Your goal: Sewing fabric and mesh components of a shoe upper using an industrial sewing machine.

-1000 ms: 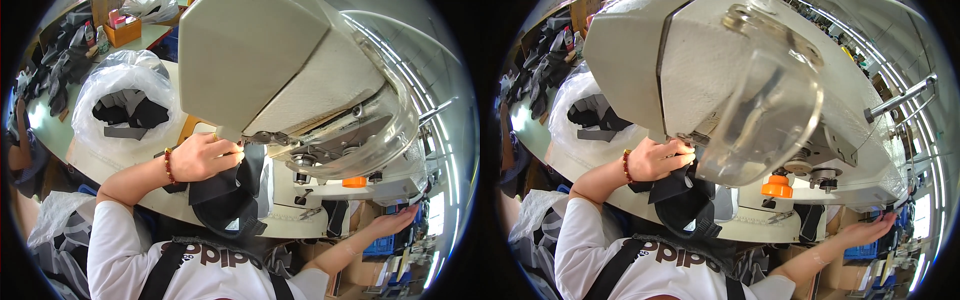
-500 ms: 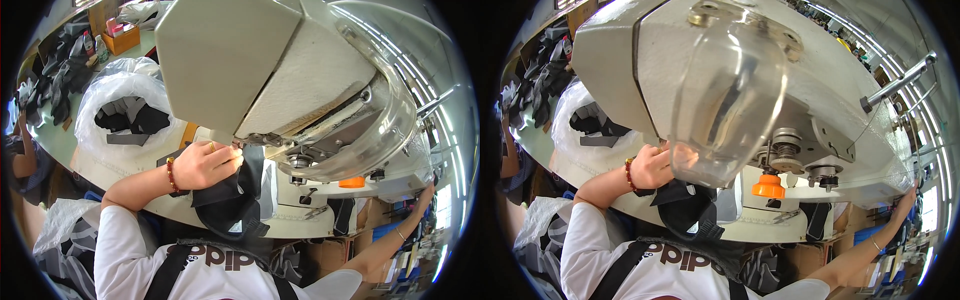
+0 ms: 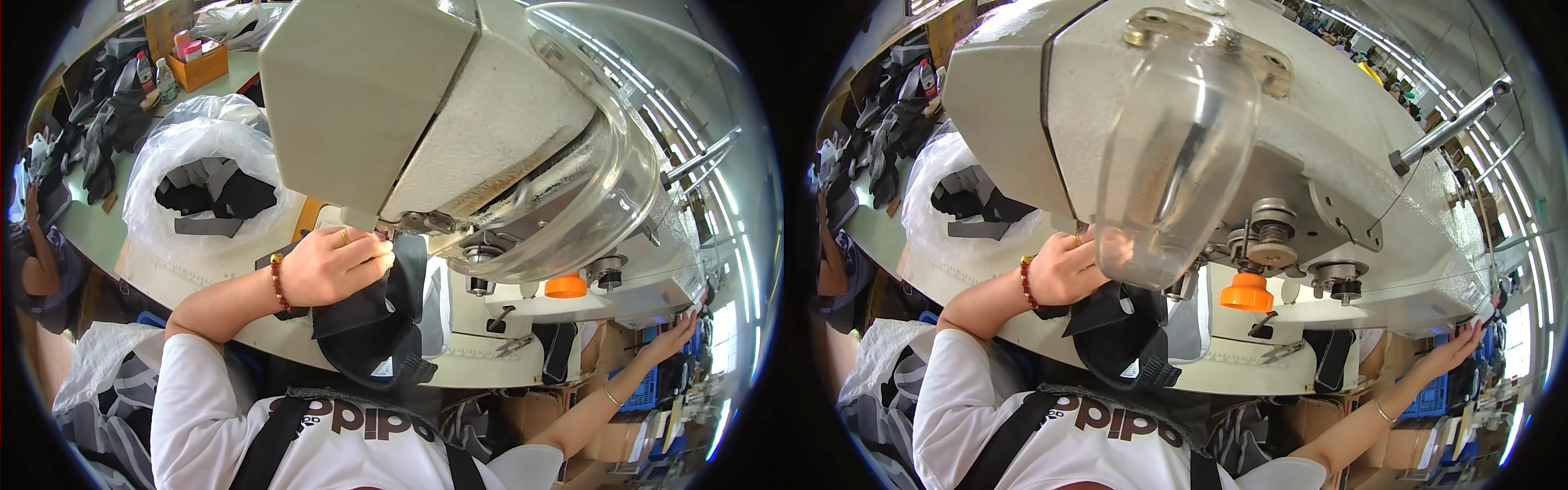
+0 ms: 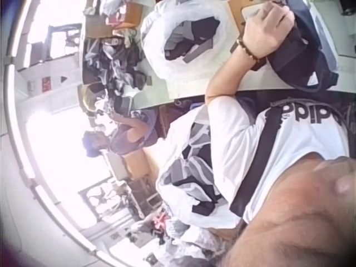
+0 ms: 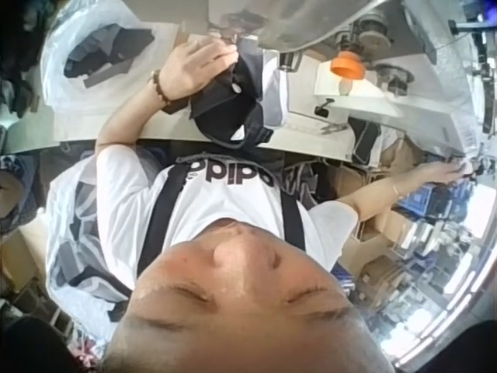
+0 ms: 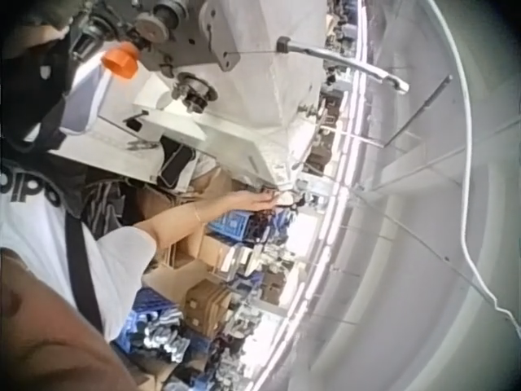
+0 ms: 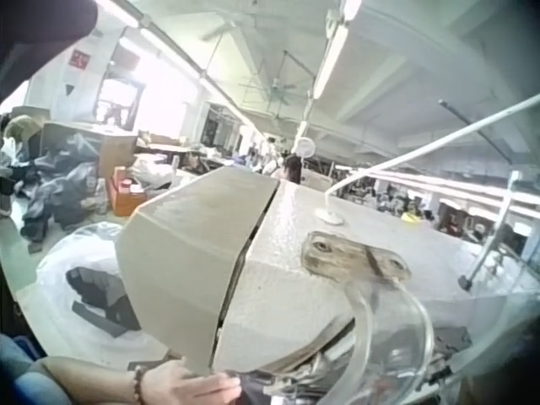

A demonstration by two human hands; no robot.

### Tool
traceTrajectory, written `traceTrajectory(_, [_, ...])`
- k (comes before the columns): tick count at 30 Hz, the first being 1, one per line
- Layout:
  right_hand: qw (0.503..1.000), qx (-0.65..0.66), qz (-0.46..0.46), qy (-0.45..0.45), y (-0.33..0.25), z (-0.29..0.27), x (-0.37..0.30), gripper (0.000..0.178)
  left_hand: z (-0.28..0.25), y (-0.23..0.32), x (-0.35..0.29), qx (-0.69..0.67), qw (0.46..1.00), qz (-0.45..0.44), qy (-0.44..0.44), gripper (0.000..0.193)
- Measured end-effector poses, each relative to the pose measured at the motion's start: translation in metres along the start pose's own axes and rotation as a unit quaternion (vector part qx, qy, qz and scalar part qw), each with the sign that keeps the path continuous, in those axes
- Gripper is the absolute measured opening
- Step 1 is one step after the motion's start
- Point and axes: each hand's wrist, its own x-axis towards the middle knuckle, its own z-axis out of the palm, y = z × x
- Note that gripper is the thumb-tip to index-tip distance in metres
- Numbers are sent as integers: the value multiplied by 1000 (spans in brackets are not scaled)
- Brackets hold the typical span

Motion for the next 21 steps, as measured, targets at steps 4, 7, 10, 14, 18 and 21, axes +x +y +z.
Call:
traceTrajectory(4, [1000, 11, 16, -8, -5, -2, -15, 45, 0, -2, -3, -7, 1000, -9, -16, 15])
traceTrajectory(7, [998, 9, -46, 28, -20, -4, -43, 45, 2, -2, -6, -3, 1000, -15, -15, 14])
traceTrajectory(10, [990, -26, -134, 37, -44, -1, -107, 40, 5, -3, -6, 2, 1000, -17, -7, 14])
traceTrajectory(14, [925, 99, -301, -209, -88, 12, -225, 20, 8, -5, -6, -8, 1000, -14, 19, 15])
traceTrajectory(18, [848, 48, -305, -432, -123, 41, -299, 31, 7, -5, -5, -1, 1000, -10, 26, 18])
traceTrajectory(21, [840, -3, -298, -453, -126, 60, -323, 33, 8, -6, -6, -1, 1000, -10, 27, 19])
